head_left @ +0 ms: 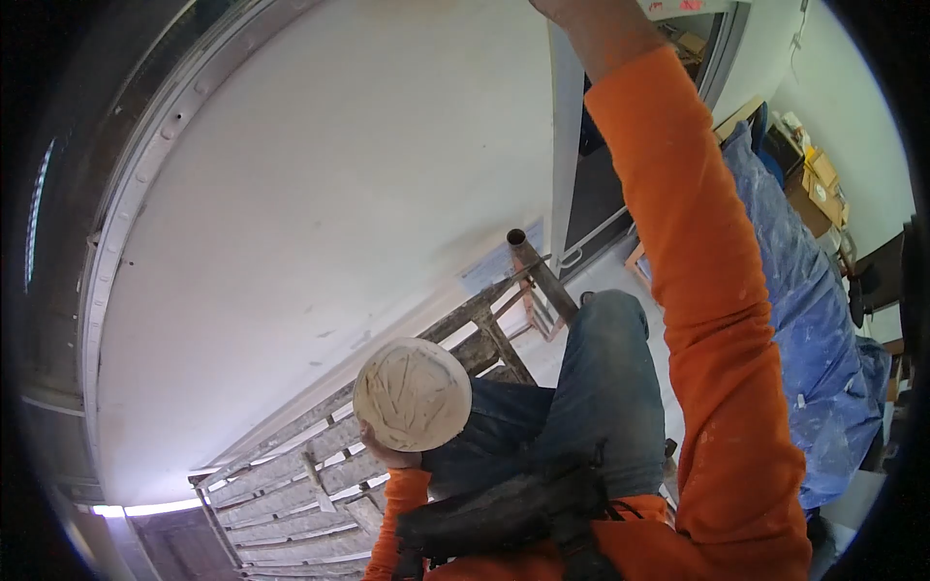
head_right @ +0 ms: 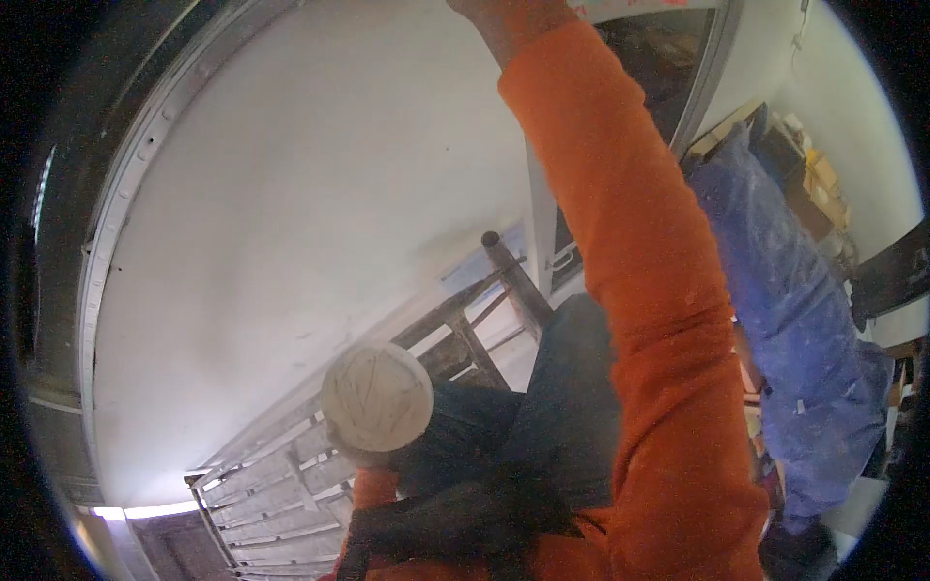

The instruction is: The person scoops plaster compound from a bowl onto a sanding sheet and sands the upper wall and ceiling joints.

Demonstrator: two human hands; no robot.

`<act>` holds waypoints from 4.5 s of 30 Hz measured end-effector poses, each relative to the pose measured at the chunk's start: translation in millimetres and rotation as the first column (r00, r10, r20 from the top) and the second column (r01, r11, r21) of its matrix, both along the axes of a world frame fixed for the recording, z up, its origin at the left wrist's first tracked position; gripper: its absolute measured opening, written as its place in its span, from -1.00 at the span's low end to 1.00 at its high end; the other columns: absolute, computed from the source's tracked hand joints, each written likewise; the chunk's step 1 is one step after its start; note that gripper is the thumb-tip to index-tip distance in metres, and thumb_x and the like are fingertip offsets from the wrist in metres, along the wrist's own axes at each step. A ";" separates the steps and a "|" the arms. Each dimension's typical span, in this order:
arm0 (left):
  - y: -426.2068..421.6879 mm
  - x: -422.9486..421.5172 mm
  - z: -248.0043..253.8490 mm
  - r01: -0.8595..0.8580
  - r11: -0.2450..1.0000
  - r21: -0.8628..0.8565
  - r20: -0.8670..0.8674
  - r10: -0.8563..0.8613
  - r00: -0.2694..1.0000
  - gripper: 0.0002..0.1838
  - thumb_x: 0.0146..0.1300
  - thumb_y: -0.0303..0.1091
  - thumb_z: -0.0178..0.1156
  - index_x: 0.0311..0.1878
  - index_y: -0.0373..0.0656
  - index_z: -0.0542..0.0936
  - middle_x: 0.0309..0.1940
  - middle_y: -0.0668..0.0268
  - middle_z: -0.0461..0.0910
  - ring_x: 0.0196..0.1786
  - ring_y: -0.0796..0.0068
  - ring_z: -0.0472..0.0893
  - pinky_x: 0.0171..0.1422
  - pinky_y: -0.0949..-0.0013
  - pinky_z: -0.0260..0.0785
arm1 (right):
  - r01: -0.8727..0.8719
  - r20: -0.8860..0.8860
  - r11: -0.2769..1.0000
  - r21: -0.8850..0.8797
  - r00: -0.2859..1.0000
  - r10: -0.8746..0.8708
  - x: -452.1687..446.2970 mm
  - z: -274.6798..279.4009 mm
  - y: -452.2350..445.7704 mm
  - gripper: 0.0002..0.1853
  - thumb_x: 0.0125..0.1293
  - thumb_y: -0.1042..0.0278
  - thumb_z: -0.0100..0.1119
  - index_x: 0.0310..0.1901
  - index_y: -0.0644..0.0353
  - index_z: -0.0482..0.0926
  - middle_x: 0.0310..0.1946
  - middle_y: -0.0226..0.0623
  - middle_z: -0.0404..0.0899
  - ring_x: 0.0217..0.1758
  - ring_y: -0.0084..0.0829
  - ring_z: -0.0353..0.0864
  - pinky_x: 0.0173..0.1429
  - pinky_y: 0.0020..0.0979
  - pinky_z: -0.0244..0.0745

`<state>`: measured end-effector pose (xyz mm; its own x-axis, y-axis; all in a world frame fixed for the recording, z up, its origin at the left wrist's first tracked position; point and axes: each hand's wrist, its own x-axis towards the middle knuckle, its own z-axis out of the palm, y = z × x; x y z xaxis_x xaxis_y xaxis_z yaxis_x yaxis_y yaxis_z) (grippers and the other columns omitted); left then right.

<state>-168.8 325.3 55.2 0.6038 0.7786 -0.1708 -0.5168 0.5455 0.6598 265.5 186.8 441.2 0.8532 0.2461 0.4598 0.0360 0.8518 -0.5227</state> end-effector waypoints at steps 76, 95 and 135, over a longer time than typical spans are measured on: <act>-0.8 -53.3 -41.1 -0.177 0.968 0.180 -0.442 0.240 0.864 -0.32 0.36 0.08 -0.16 0.33 -0.29 0.25 0.26 0.08 0.33 0.27 0.20 0.38 0.35 0.12 0.24 | 0.615 0.553 0.705 -0.355 0.746 -0.372 103.5 -93.9 -102.1 -0.79 0.22 0.45 0.05 -0.14 0.34 0.55 -0.38 -0.34 0.54 -0.30 -0.45 0.57 -0.20 -0.46 0.50; -10.0 -31.2 -8.5 -0.083 0.996 0.028 -0.187 0.087 0.979 -0.30 0.32 0.11 -0.06 0.36 -0.20 0.22 0.30 0.11 0.29 0.31 0.16 0.34 0.39 0.04 0.20 | 0.938 0.933 0.050 -0.343 0.347 -0.091 98.5 -64.2 -31.3 -0.66 0.21 0.41 -0.02 0.01 0.33 0.51 -0.41 -0.28 0.57 -0.46 -0.41 0.54 -0.38 -0.40 0.46; -6.7 -58.6 -49.7 -0.264 0.962 -0.071 -0.259 0.238 0.936 -0.30 0.31 0.09 -0.04 0.33 -0.27 0.27 0.27 0.09 0.34 0.27 0.17 0.39 0.33 0.12 0.26 | 0.509 0.839 -0.799 0.320 0.240 0.489 194.1 -44.9 -114.9 -0.66 0.15 0.17 0.25 -0.13 0.22 0.55 -0.22 -0.20 0.63 -0.18 -0.25 0.68 -0.15 -0.33 0.59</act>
